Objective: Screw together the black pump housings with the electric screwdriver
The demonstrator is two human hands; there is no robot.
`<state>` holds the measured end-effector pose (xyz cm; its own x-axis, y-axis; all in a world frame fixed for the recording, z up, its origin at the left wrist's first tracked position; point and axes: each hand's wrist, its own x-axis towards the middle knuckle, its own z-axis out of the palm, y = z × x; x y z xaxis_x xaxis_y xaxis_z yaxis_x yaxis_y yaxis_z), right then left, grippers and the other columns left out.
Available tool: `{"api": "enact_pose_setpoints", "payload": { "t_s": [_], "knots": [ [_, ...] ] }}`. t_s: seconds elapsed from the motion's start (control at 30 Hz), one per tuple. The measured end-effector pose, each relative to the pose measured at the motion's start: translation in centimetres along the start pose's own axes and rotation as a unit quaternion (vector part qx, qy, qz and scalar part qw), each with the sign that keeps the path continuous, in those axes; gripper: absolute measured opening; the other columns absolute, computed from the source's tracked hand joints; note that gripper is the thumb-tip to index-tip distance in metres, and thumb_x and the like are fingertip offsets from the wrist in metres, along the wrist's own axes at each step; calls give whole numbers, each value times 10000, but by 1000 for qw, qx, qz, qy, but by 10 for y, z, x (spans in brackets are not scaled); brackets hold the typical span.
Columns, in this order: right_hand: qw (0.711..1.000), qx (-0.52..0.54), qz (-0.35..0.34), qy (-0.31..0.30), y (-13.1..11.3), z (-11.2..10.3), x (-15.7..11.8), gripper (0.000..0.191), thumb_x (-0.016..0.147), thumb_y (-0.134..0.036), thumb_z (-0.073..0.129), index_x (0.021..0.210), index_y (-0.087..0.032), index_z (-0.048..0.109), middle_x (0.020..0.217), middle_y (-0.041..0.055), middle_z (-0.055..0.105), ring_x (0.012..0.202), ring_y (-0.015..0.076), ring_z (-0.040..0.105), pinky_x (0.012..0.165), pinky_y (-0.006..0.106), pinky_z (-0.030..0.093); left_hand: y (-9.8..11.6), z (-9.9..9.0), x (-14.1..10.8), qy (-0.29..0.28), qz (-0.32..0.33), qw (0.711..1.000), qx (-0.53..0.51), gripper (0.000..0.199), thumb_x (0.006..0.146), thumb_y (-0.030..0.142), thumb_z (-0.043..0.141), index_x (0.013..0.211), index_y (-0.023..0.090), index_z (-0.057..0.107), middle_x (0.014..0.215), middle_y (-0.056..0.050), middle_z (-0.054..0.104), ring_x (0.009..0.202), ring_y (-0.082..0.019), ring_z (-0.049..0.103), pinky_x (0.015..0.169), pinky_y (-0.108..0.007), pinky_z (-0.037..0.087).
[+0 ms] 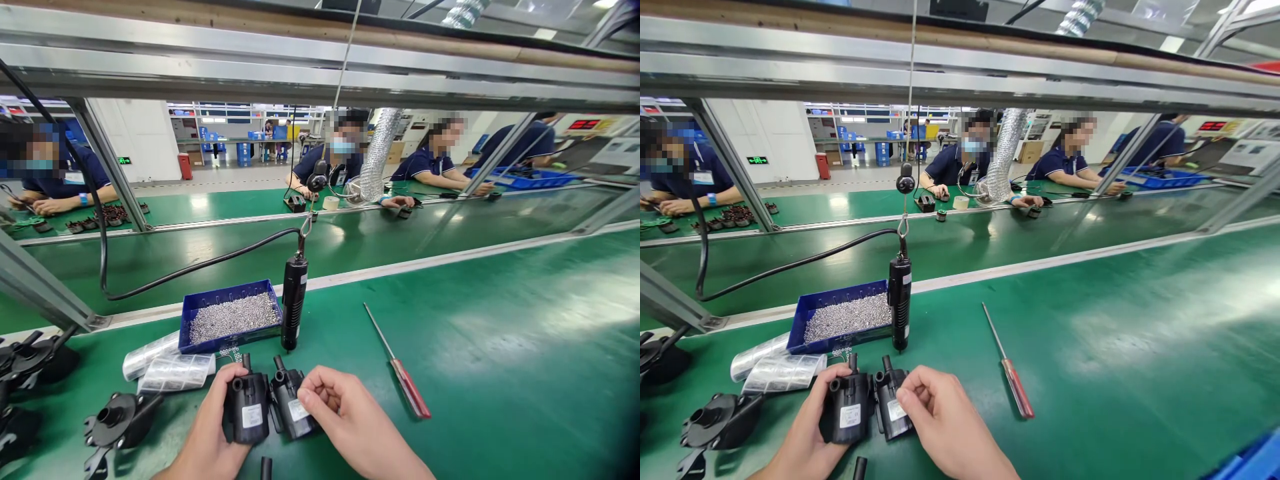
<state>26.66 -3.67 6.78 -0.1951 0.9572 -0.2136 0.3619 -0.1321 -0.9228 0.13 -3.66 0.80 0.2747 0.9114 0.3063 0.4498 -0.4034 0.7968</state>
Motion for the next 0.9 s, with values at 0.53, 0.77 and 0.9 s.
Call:
{"api": "enact_pose_setpoints", "payload": {
  "t_s": [0.53, 0.77, 0.9],
  "knots": [
    [997, -66, -40, 13, 5, 7, -10, 286, 1078, -427, 590, 889, -227, 667, 760, 5, 651, 709, 197, 601, 642, 321, 415, -9, 1, -6, -10, 6, 1000, 22, 645, 940, 193, 716, 1525, 299, 467, 1442, -137, 669, 1320, -347, 718, 1082, -483, 641],
    [993, 113, 1, -22, 12, 6, -5, 281, 1025, -466, 715, 1081, -235, 565, 854, -36, 585, 711, 154, 534, 620, 277, 478, 13, -7, 1, 80, 166, 980, 70, 833, 941, 221, 769, 1638, 321, 324, 1758, -224, 336, 1651, -472, 344, 1280, -760, 350],
    [984, 177, -9, -27, 14, 7, -1, 424, 993, -533, 789, 1157, -243, 527, 854, -49, 590, 705, 145, 537, 559, 238, 496, 38, -3, 26, -68, 209, 968, 123, 1079, 871, 390, 924, 1695, 302, 233, 1569, -206, 606, 1433, -436, 615, 1302, -769, 238]
  ]
}}
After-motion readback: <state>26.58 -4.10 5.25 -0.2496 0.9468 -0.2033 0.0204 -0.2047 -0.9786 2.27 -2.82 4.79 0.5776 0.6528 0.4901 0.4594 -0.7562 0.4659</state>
